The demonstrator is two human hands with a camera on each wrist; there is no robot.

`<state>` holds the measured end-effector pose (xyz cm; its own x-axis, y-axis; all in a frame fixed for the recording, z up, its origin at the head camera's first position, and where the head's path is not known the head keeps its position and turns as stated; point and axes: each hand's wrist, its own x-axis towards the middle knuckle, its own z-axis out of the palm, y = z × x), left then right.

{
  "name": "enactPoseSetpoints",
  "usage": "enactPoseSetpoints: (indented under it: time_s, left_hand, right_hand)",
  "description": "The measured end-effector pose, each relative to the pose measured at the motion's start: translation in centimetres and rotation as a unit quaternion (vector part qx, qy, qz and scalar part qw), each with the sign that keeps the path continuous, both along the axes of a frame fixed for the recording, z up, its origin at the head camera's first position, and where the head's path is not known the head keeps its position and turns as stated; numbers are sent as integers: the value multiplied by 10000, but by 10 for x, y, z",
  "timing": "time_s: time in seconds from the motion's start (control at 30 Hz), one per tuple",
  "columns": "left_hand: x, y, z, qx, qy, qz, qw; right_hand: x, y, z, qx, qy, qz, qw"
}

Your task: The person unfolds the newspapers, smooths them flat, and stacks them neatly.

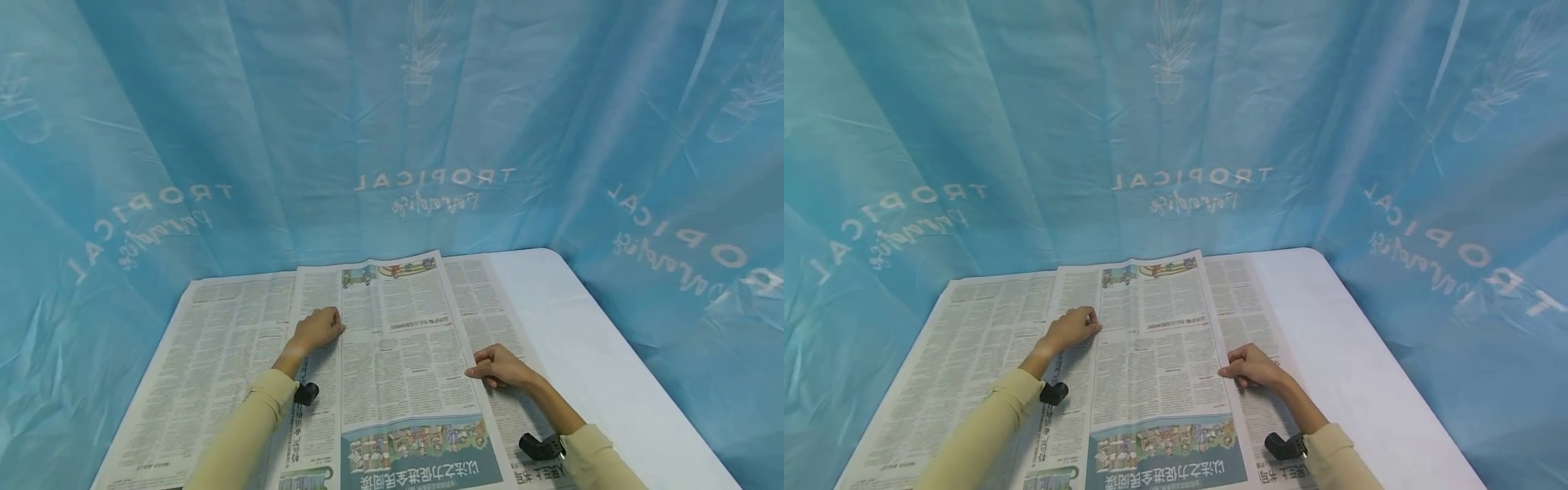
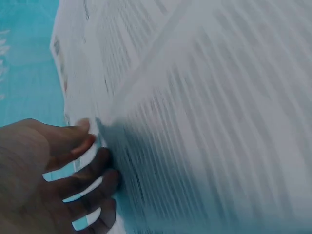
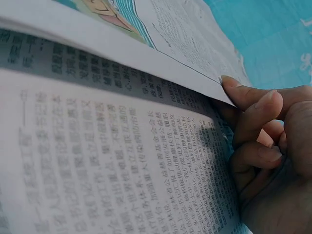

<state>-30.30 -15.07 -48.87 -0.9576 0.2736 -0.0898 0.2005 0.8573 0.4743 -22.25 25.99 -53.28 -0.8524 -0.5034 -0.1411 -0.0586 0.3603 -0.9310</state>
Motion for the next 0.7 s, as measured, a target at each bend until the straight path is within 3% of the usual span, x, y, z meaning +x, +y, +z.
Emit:
enactPoseSetpoints:
  time_s: [0.1, 0.4, 0.7]
  left_hand:
    - [-7, 21, -5, 241, 130, -179, 9995]
    - [-22, 88, -4, 537, 272, -487, 9970]
    - [-21, 141, -5, 1053, -14, -683, 9921]
  right_hand:
    - [0, -2, -1, 31, 2, -14, 10000]
    - [5, -6, -1, 102, 256, -238, 9993]
    - [7, -15, -2, -27, 235, -619, 9978]
